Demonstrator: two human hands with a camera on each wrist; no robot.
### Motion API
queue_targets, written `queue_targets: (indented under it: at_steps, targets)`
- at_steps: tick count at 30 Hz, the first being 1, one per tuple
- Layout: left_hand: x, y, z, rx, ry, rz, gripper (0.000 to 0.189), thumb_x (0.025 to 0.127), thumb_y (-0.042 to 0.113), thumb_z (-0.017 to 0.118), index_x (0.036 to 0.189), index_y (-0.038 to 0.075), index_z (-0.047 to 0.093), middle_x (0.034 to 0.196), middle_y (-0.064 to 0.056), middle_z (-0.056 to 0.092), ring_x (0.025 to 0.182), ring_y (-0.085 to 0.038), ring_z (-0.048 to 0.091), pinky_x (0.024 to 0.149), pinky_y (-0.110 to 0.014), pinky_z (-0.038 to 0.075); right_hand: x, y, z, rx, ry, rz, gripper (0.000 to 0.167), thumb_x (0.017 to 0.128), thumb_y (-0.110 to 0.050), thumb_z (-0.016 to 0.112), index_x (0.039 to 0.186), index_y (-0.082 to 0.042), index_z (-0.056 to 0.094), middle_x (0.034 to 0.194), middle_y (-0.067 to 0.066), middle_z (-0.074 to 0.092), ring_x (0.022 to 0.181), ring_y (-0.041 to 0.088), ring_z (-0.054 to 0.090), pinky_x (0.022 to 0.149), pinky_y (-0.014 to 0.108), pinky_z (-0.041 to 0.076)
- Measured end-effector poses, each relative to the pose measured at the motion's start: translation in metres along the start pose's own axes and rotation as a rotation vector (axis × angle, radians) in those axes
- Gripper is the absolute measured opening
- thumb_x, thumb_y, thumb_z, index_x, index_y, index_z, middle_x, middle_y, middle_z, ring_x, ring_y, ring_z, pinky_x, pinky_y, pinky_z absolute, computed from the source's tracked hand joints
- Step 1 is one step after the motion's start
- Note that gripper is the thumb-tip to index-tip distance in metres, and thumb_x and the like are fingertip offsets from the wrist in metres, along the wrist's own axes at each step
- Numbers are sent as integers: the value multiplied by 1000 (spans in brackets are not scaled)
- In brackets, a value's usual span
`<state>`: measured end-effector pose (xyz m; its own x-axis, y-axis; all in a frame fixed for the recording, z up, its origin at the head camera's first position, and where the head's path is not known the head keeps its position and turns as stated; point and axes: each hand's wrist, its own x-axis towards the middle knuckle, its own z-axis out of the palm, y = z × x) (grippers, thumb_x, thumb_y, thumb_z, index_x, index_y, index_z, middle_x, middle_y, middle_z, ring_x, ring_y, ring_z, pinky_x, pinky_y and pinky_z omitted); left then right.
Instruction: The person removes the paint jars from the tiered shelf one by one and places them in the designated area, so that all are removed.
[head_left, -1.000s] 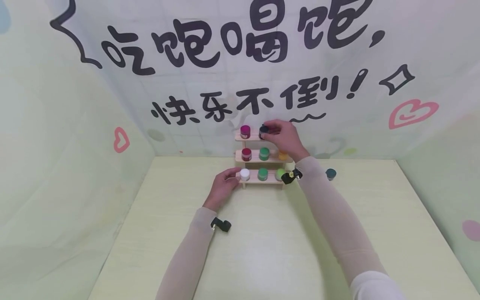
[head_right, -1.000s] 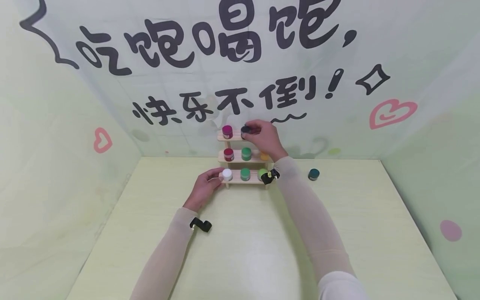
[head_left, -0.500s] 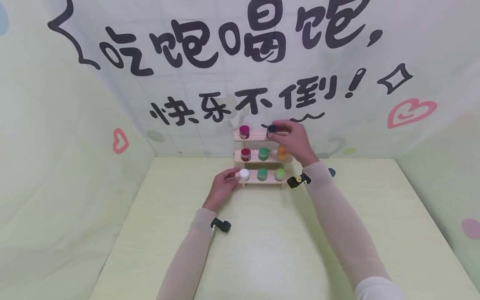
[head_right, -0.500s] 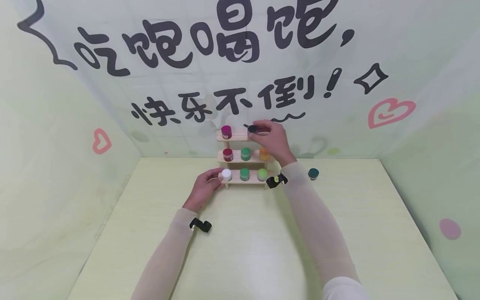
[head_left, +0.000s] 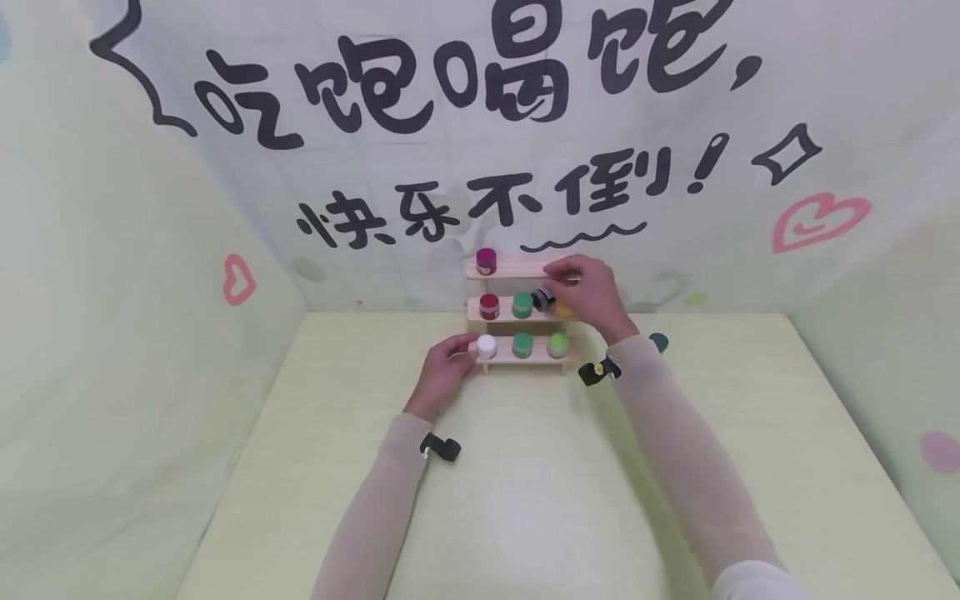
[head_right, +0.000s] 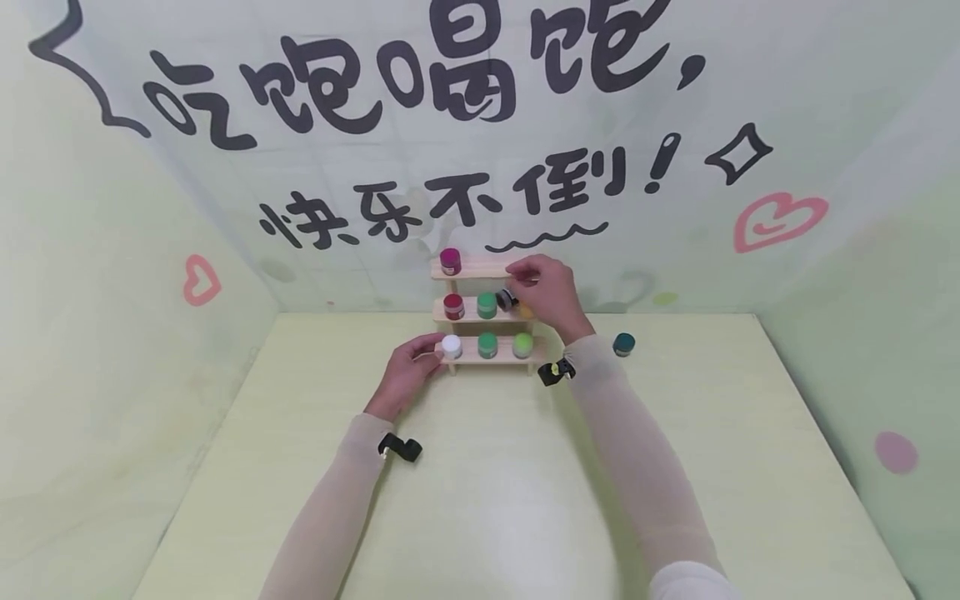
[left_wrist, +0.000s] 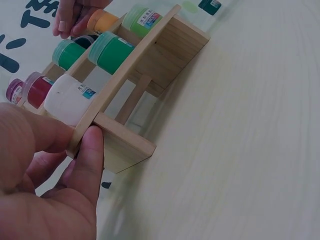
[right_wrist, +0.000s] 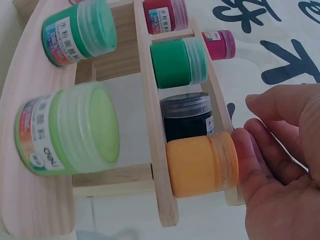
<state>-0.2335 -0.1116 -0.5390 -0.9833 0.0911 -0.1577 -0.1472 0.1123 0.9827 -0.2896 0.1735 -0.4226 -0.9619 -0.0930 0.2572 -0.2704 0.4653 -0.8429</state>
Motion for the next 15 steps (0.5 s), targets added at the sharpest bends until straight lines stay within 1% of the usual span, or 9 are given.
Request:
queue_targets:
  at_steps: [3,7,11,15]
  targets:
    - [0,0,1,6,6,4,36,99,13,71,134,21,72,130,-10,67,107,-19,67,89,-23,62,-2,0,-1,14,6,3,25,93,-9,80,117,-2,76,116,17,77,107,29,73,99,41,63]
    - [-1,1,0,4,0,14,36,99,14,70,134,22,72,130,-10,67,107,-20,67,89,-24,62,-4,0,-5,25,16,31,28,93,-10,81,118,-2,76,117,18,77,109,29,72,101,40,62]
    - [-1,0,-1,-1,-1,11,35,99,12,70,133,22,72,130,-10,67,108,-20,66,91,-26,63,-8,0,-5,2,-4,44,28,94,-11,79,119,-1,75,118,17,76,110,29,73,102,41,62]
    - [-1,-1,-2,8,4,8,35,99,13,70,134,22,72,131,-10,66,108,-19,66,90,-25,63,-13,1,-2,-39,-22,27,29,93,-11,79,119,0,76,120,18,76,111,32,73,103,45,62]
